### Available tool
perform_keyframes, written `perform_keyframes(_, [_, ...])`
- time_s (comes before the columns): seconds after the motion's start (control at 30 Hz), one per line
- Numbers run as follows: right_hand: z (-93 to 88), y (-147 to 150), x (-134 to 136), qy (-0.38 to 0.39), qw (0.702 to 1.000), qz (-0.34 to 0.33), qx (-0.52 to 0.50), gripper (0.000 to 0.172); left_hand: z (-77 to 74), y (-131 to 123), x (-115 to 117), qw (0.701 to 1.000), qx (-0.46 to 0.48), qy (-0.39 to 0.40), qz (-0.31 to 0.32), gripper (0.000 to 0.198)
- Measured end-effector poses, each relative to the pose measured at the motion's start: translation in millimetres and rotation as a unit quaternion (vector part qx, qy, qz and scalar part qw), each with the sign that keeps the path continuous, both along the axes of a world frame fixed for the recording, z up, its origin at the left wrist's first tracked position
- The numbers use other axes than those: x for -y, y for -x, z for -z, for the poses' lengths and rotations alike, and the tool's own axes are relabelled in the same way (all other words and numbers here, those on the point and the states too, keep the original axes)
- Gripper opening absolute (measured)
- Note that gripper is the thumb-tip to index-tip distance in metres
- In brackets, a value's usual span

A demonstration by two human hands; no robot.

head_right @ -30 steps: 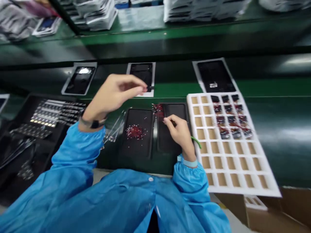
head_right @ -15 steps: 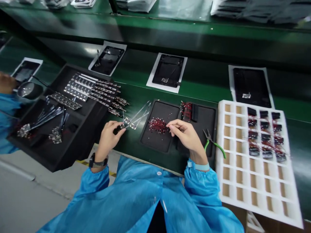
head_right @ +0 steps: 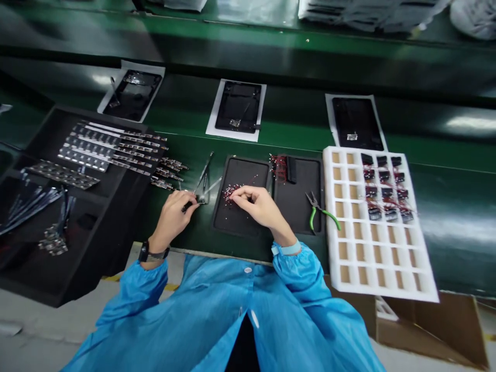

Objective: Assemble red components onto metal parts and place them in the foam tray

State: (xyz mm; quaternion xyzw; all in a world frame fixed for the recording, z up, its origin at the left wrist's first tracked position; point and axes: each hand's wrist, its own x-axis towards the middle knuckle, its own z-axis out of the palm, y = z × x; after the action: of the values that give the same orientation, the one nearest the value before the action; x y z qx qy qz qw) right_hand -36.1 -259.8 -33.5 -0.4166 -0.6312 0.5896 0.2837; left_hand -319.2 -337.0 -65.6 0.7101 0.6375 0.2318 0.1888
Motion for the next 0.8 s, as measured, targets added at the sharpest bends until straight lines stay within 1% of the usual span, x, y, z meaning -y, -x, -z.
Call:
perform_keyframes(0.1, [1.3, 3.7, 2.2, 0.01, 1.0, 0.014, 0.006, 0.036, -14.2, -10.5, -3.4, 0.995, 0.097, 0.001, -0.011, 0.013])
perform_keyframes(0.17, [1.3, 4.9, 3.5, 0.016, 1.0, 0.013, 0.007, 0.036, -24.1, -20.6, -6.7, 0.985, 0.173, 0.014, -0.022, 0.012])
perform_keyframes(0.27, [-0.2, 5.5, 4.9, 0.011, 1.0, 0.005, 0.009, 0.036, -34.9, -37.0, -13.9, 0.949, 0.306, 0.069, -0.045, 0.015])
perform_keyframes(0.37, [-2.5, 5.6, 5.8, 0.014, 1.0, -0.004, 0.006, 0.034, -39.4, -51.3, -21.5, 0.905, 0.402, 0.123, -0.065, 0.021])
perform_keyframes(0.43, [-4.0, 5.6, 6.1, 0.028, 1.0, -0.014, -0.001, 0.032, -40.3, -58.5, -25.0, 0.886, 0.437, 0.141, -0.064, 0.022])
perform_keyframes(0.5, [-5.3, 5.2, 6.0, 0.037, 0.999, -0.021, -0.006, 0.028, -40.5, -63.8, -26.9, 0.874, 0.458, 0.15, -0.057, 0.021])
perform_keyframes(0.67, [-6.8, 1.8, 4.5, 0.022, 0.999, -0.034, 0.007, 0.025, -39.0, -69.2, -29.0, 0.858, 0.483, 0.169, -0.051, 0.023])
perform_keyframes(0.8, [-8.1, -2.1, 2.5, 0.016, 0.997, -0.072, 0.021, 0.026, -37.8, -68.7, -30.5, 0.847, 0.495, 0.19, -0.038, 0.024])
